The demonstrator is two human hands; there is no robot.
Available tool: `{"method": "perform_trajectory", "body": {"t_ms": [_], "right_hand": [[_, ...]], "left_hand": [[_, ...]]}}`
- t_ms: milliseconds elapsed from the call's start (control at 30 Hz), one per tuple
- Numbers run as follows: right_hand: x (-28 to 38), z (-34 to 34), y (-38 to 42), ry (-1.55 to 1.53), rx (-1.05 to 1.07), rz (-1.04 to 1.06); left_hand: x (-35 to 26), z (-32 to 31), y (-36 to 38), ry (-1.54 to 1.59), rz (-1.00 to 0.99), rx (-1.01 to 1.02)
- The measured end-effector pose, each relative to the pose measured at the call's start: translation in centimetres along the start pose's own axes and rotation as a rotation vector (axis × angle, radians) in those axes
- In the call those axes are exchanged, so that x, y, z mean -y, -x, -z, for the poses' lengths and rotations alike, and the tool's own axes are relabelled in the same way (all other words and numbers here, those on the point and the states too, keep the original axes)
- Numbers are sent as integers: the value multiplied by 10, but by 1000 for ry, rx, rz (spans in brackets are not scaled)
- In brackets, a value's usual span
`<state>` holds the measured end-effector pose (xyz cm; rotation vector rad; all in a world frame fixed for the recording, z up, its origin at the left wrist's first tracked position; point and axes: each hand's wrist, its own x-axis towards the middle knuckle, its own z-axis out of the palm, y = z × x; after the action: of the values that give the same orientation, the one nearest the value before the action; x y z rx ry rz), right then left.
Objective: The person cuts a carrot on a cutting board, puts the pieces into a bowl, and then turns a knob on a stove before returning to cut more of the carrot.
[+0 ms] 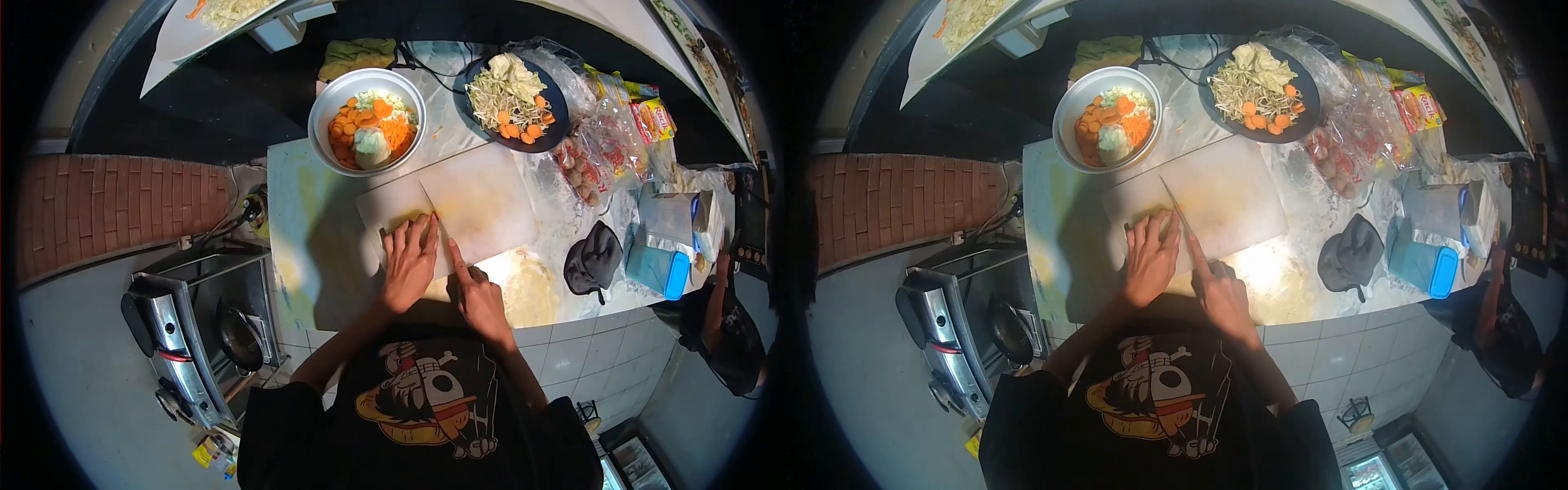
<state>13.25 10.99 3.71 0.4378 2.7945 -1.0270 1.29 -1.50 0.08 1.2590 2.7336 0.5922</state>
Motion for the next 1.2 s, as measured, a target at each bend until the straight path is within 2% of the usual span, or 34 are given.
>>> {"method": "perform_trajectory", "body": {"t_ms": [600,1000,1200], "right_hand": [[2,0,2,-144,-30,-56],[0,-12,5,-170,-89,18],[8,-10,5,-55,32,-74]], "left_hand": [[0,4,-1,54,-21,-37],[0,1,0,5,-4,-3],[2,2,0,23,-5,7]]}}
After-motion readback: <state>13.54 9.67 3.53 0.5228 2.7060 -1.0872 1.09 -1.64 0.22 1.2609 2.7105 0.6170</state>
